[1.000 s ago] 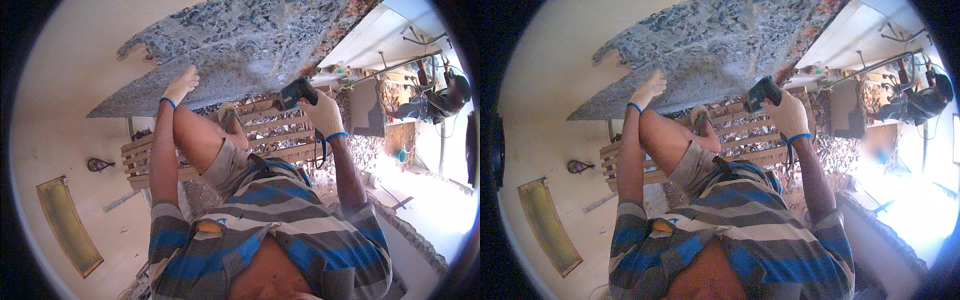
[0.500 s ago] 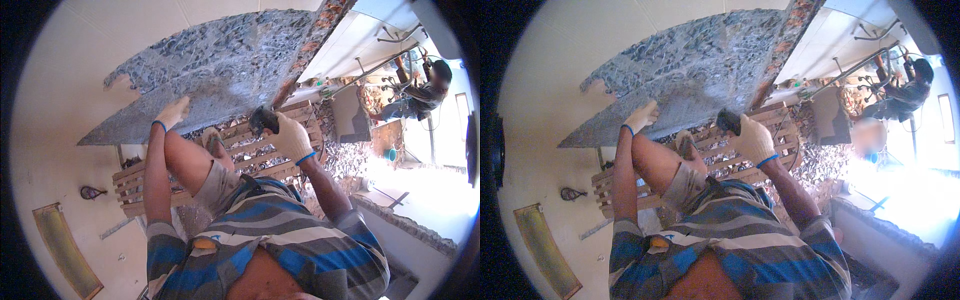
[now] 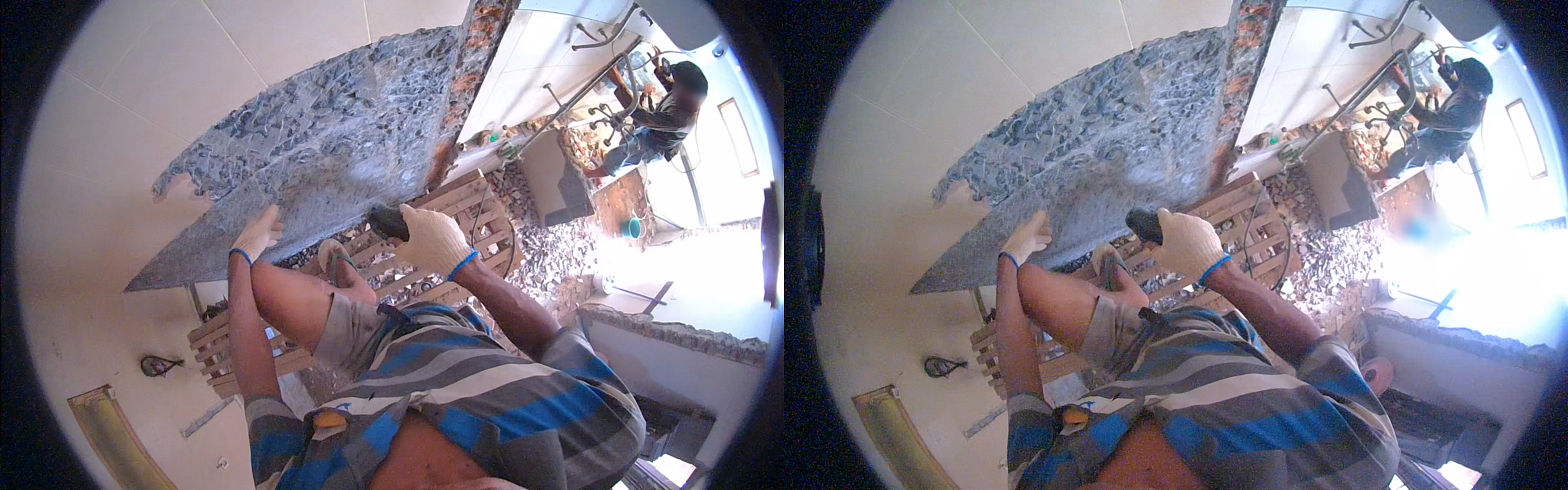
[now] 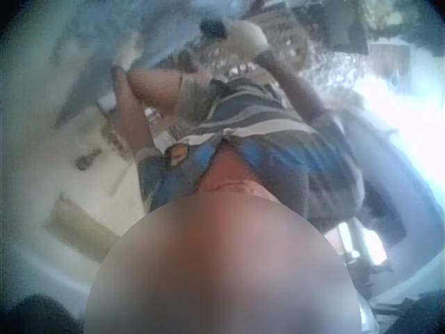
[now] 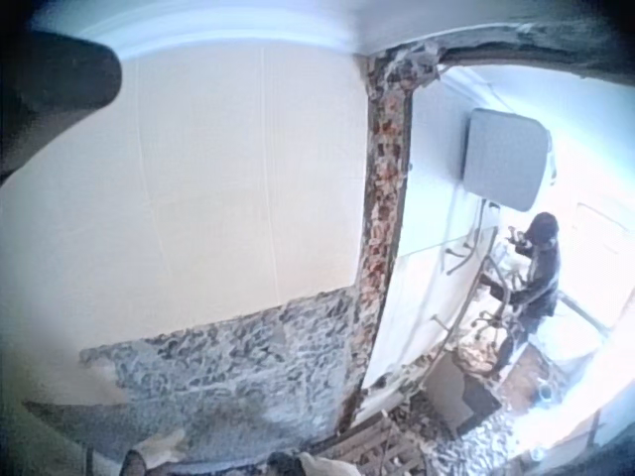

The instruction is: The person uses a demolition hammer to break tiles and mortar from a wall. The person holds the tool with both hands and repeatedly strikes the wall surface, causing debris to fall.

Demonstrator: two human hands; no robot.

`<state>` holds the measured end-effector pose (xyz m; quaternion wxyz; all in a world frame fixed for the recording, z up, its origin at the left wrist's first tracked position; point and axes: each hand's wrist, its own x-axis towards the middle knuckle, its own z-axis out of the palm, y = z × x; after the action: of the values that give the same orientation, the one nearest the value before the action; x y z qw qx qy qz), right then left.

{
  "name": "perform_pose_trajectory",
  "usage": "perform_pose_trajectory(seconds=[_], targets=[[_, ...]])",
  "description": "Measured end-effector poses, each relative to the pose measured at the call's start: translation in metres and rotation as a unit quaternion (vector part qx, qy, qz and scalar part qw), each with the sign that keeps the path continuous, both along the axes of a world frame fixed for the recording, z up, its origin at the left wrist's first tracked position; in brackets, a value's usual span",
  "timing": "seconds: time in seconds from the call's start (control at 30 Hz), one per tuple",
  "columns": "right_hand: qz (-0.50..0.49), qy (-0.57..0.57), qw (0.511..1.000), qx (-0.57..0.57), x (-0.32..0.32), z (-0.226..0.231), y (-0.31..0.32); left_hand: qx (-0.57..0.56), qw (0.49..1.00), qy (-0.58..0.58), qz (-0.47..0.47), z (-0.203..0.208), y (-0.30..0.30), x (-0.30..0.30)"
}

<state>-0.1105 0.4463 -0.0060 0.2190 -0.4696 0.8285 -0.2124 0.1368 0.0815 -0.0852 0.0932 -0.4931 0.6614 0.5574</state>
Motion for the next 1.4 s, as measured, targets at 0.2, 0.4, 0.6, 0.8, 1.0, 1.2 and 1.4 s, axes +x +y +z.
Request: perform_pose_trajectory(seconds=[0.2, 0.4, 0.6, 0.8, 1.0, 1.2, 1.4], targets=[[0.002, 0.01, 1.0, -0.012, -0.005, 0.002, -0.013, 0.016, 1.0, 0.004, -0.014, -0.003, -0.003, 0.008], [0.006, 0.012, 1.0, 0.025, -0.011, 0.008, -0.02, 0.035, 0.999, -0.011, -0.027, -0.012, -0.008, 0.017], [0.051, 0.023, 0.996, 0.063, -0.014, 0.016, -0.026, 0.028, 0.999, -0.014, -0.026, -0.008, -0.005, 0.016], [0.107, 0.044, 0.99, 0.085, -0.011, 0.014, -0.029, -0.015, 0.998, -0.019, -0.053, -0.009, -0.002, 0.011], [0.181, 0.012, 0.981, 0.064, -0.044, -0.002, -0.015, 0.01, 0.999, -0.018, -0.05, -0.006, 0.003, 0.009], [0.119, -0.048, 0.99, 0.055, -0.052, 0.0, 0.018, 0.004, 1.0, -0.003, -0.027, 0.003, 0.015, 0.005], [0.085, 0.0, 0.993, 0.08, -0.053, 0.027, 0.031, 0.01, 0.999, 0.011, -0.045, 0.008, 0.021, 0.005]])
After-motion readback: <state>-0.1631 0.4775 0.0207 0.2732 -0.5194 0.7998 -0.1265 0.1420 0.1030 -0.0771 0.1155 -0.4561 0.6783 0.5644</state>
